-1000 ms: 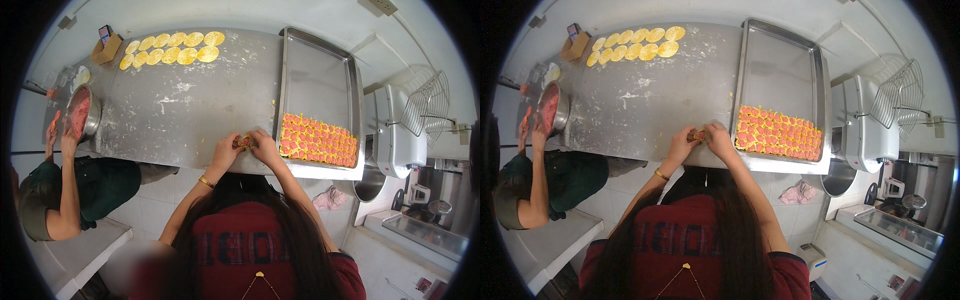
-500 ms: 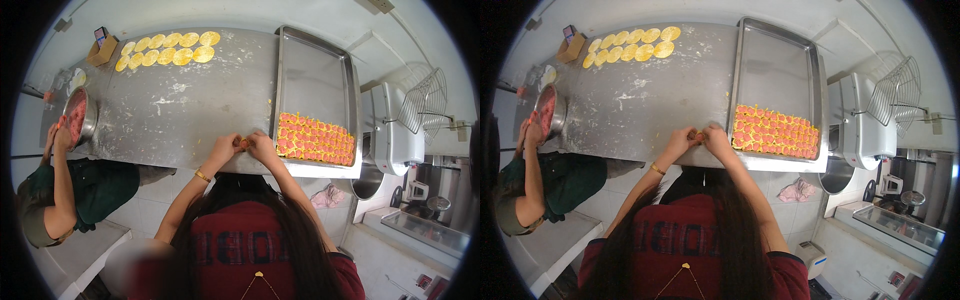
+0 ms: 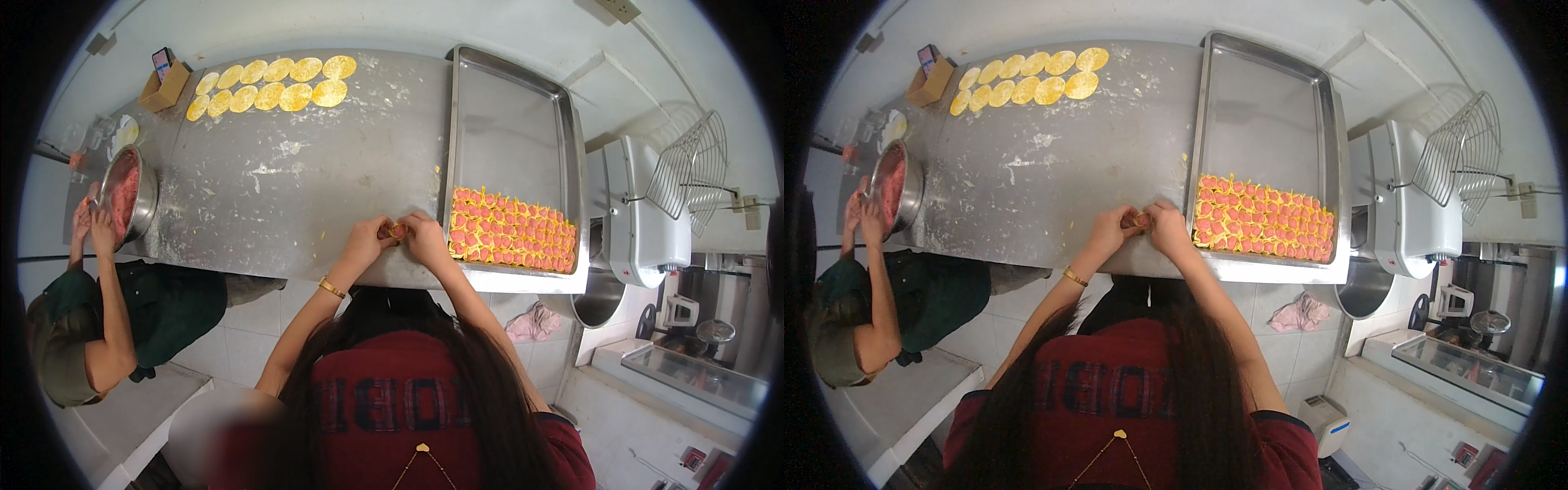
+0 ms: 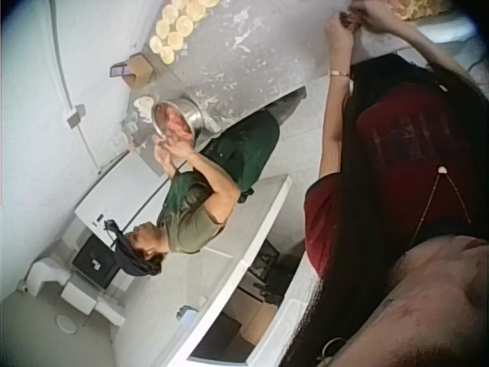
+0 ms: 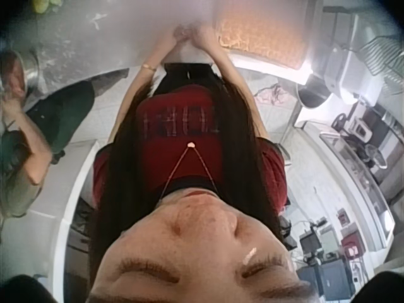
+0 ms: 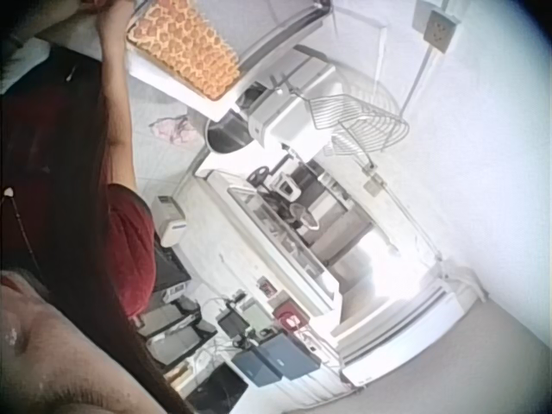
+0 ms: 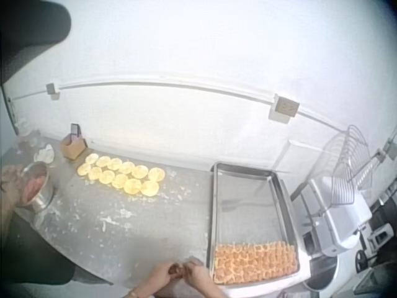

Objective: The person places a red filling onto yellow dough discs, folds them into pastries, and arranges them on a metal tray. Another person at the same table also prepares dough and filling. The finished pastries are placed in neat rows on the tray.

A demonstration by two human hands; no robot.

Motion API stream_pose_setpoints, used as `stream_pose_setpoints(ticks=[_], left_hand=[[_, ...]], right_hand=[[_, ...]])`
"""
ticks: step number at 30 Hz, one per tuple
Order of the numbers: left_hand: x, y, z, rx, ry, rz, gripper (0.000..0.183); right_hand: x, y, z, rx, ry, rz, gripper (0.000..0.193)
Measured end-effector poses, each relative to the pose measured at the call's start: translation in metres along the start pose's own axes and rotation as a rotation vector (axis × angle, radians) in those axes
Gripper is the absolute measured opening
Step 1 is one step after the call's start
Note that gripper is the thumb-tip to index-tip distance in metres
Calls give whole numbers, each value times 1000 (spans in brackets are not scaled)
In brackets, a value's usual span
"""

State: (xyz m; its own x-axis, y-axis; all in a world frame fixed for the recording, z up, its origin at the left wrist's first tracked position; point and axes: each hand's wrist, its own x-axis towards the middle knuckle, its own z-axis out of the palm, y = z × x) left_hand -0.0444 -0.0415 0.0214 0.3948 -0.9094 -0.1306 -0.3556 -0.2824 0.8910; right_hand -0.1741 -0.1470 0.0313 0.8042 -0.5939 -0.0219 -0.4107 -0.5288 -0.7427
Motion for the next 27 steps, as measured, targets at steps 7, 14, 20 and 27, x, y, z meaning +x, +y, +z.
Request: stream_pose_setpoints(ticks=[7,14,20,27], left_hand=[[1,5,-5,41,19,152,26],[4,-5,1,-32,36,76,26],[-5,-27,7,-23,141,-37,27],[-10,-12,-19,121,76,-23,24]], right_hand=[[-5,-7,-1,-141,80,21,21],[2,-3,3,1,62,-38,22],[-2,-1,14,-172,7,-132,21],[-11,10,-55,101,195,-93,33]])
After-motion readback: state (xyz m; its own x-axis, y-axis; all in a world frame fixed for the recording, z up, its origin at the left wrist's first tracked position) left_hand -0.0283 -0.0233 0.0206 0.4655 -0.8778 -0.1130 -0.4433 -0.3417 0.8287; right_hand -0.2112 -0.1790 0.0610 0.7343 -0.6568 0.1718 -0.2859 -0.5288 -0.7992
